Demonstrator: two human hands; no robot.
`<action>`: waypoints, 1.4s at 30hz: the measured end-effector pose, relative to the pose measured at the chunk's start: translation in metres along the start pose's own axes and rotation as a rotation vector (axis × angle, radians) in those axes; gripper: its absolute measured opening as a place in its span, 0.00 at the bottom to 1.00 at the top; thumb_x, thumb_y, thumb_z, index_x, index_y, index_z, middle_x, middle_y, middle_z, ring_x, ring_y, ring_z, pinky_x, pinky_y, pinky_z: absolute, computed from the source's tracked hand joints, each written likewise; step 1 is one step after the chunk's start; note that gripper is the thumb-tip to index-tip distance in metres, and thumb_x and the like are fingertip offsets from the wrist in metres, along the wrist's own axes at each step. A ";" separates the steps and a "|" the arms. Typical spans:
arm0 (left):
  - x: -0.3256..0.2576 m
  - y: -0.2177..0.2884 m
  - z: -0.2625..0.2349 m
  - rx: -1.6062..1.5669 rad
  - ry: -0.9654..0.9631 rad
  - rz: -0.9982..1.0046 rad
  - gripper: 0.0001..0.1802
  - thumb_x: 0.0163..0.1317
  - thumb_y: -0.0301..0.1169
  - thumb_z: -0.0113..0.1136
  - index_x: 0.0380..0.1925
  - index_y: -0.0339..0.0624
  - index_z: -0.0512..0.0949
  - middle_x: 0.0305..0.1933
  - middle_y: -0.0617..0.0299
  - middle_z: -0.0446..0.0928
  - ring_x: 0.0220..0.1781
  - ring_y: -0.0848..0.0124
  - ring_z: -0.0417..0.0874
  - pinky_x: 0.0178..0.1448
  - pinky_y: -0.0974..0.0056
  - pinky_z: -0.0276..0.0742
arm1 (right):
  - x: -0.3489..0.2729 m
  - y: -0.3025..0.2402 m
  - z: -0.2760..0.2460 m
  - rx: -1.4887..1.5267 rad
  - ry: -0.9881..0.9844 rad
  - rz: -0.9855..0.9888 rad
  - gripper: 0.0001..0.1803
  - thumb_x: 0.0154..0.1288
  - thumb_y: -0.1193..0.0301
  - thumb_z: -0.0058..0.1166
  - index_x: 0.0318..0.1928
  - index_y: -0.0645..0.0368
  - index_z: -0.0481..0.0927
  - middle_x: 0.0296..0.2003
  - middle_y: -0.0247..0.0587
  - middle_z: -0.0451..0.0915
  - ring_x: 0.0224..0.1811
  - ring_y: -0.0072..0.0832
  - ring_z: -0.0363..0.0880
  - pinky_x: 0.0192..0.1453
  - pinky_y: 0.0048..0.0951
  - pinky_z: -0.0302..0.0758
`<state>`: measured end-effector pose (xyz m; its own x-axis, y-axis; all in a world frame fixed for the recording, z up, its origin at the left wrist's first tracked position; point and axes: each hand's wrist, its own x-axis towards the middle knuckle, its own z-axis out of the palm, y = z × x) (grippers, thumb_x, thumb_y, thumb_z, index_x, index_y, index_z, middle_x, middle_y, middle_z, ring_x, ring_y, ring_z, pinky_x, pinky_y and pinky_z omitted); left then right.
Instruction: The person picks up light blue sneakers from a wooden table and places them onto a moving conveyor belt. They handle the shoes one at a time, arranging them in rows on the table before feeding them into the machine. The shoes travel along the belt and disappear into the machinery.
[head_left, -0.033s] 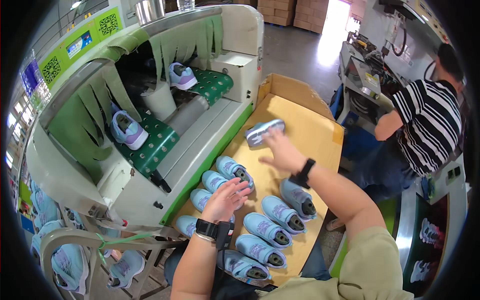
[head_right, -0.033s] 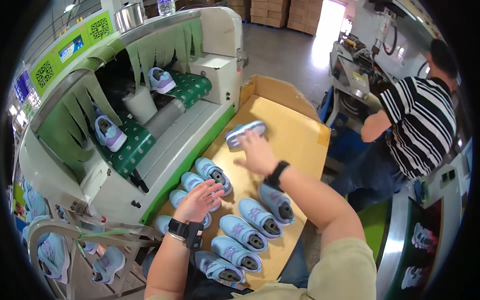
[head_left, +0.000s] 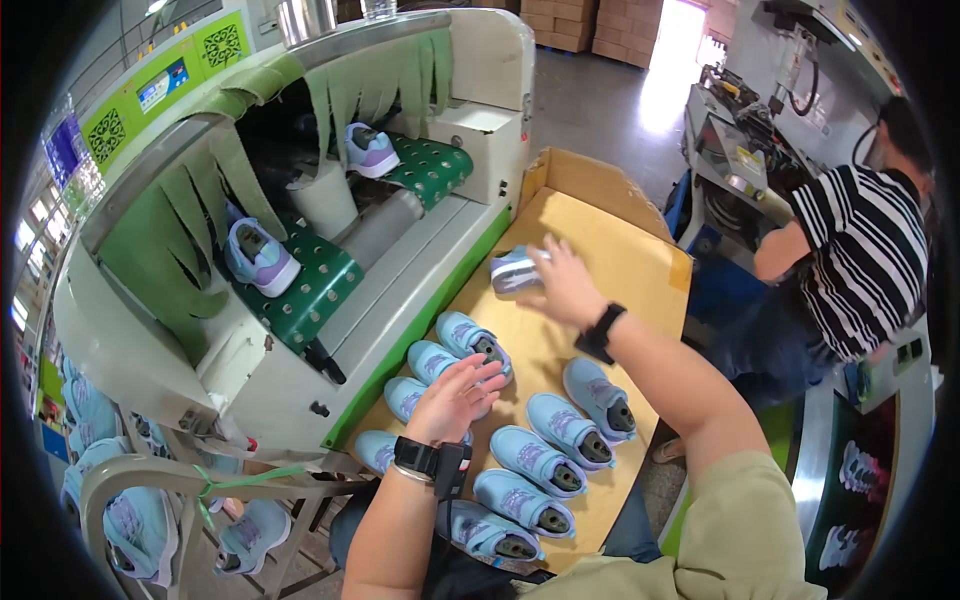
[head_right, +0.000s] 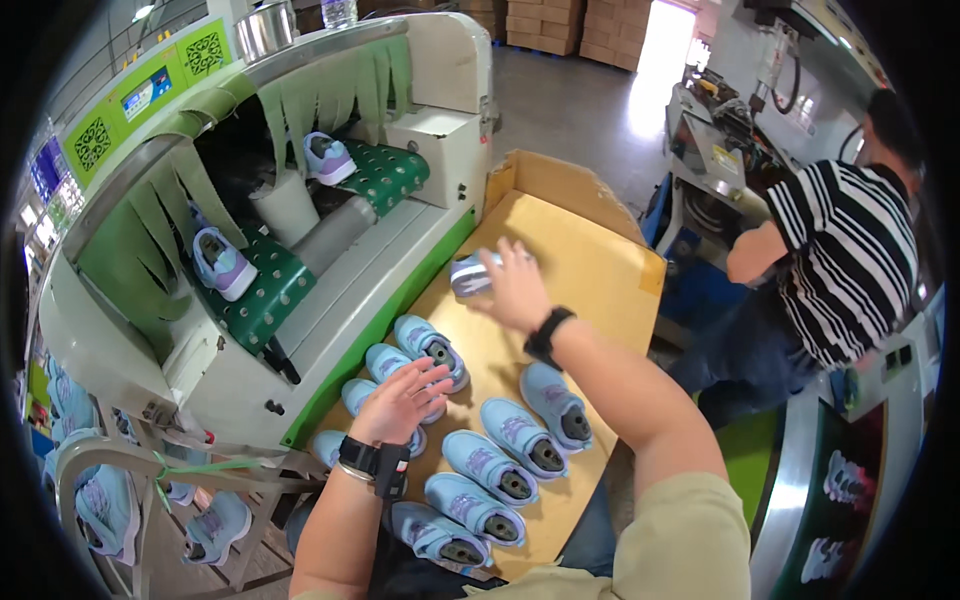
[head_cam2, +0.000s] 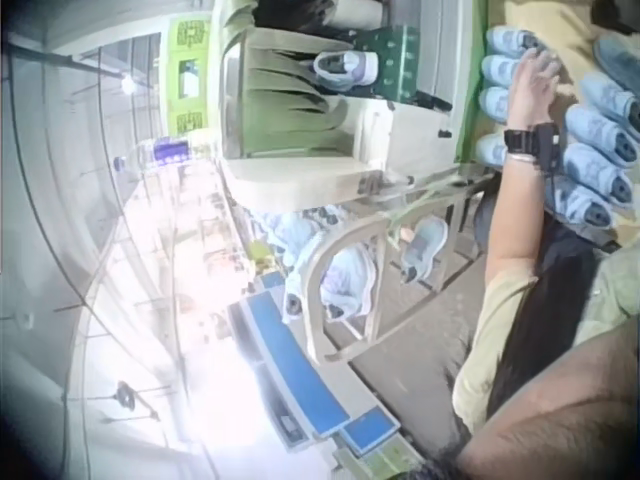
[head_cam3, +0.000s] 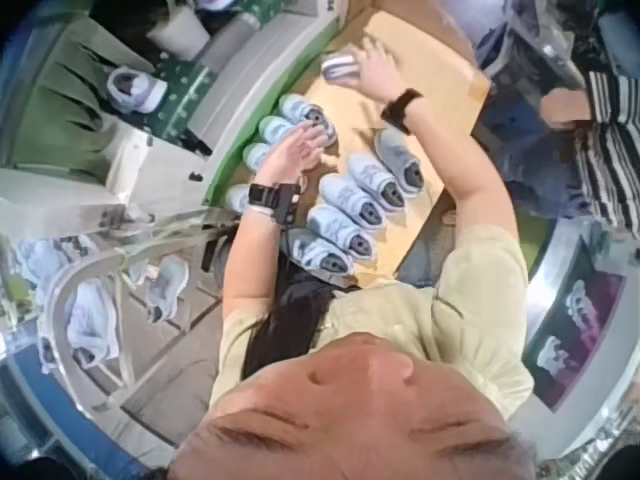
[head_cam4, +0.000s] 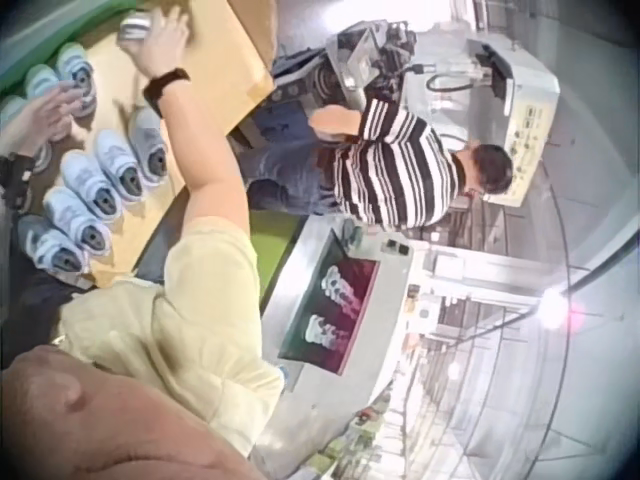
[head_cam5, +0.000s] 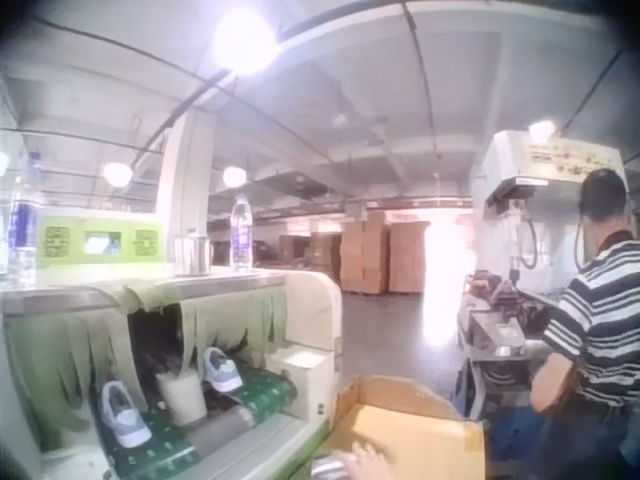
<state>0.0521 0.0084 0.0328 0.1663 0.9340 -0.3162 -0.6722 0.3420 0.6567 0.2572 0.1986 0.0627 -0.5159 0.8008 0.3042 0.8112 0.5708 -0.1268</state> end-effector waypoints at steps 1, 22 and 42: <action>-0.001 0.000 -0.001 0.006 0.002 0.003 0.23 0.73 0.38 0.53 0.63 0.40 0.69 0.65 0.48 0.73 0.65 0.55 0.76 0.63 0.55 0.74 | 0.022 0.004 0.007 -0.023 -0.008 0.002 0.49 0.52 0.47 0.68 0.70 0.52 0.63 0.71 0.61 0.58 0.72 0.60 0.55 0.72 0.57 0.59; -0.015 0.025 -0.012 0.245 0.144 0.222 0.18 0.74 0.36 0.52 0.59 0.40 0.72 0.57 0.52 0.79 0.58 0.63 0.80 0.61 0.60 0.74 | -0.063 0.111 0.022 0.477 -0.353 0.552 0.33 0.71 0.54 0.50 0.69 0.59 0.63 0.60 0.55 0.72 0.60 0.47 0.75 0.63 0.53 0.70; -0.021 0.001 -0.014 1.666 0.349 0.189 0.44 0.60 0.48 0.63 0.74 0.57 0.56 0.78 0.44 0.52 0.76 0.49 0.60 0.68 0.24 0.52 | -0.109 -0.020 -0.071 0.439 -0.633 0.064 0.31 0.68 0.56 0.57 0.66 0.58 0.70 0.67 0.58 0.67 0.69 0.48 0.68 0.70 0.40 0.66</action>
<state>0.0376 -0.0118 0.0304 -0.1266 0.9833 -0.1308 0.7960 0.1794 0.5780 0.3167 0.0863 0.0992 -0.6380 0.7102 -0.2975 0.7295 0.4338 -0.5288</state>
